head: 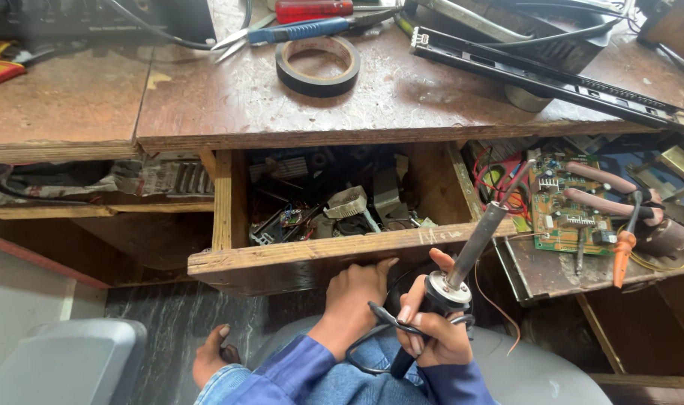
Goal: The person retrieves a white electrical plug from a drawer, then uses a red-handled screwdriver and a yellow-handled screwdriver to loosen and tighten screws on the plug. They open the plug casing, inspect the internal wiring, and manipulate the wires with their hands.
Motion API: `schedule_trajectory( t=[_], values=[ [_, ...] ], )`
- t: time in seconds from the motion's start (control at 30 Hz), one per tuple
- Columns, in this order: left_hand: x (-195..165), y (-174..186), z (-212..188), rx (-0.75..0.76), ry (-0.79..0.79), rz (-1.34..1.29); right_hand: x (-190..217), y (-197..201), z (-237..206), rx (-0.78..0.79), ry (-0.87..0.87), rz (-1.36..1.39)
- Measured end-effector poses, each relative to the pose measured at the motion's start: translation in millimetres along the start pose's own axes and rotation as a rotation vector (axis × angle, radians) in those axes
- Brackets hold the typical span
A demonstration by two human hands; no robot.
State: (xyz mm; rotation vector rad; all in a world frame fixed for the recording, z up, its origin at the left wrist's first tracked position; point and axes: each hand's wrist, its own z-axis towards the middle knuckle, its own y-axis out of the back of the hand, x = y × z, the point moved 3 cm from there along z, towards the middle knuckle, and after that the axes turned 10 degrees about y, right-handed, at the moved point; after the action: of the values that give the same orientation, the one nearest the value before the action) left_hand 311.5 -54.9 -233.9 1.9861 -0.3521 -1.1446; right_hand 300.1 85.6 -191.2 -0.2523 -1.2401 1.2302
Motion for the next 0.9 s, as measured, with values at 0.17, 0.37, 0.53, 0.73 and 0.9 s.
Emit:
schedule_trajectory(
  t=[0.17, 0.37, 0.53, 0.73, 0.9],
  values=[
    [-5.4, 8.2, 1.0, 0.026, -0.024, 0.040, -2.7, 4.0, 3.7, -0.013, 0.018, 0.015],
    [-8.9, 9.4, 1.2, 0.000, -0.031, 0.084, 4.1, 2.0, 6.7, -0.074, 0.057, 0.045],
    [-4.9, 3.6, 1.3, -0.045, -0.082, 0.092, 24.0, 9.4, -0.4, -0.193, 0.177, 0.061],
    [1.3, -4.2, 3.2, -0.056, -0.096, 0.095, 52.7, 82.2, -24.1, -0.376, 0.305, 0.245],
    [6.0, -7.0, 6.9, -0.016, -0.097, 0.103, 80.7, 175.2, -56.4, -0.588, 0.531, 0.445]
  ],
)
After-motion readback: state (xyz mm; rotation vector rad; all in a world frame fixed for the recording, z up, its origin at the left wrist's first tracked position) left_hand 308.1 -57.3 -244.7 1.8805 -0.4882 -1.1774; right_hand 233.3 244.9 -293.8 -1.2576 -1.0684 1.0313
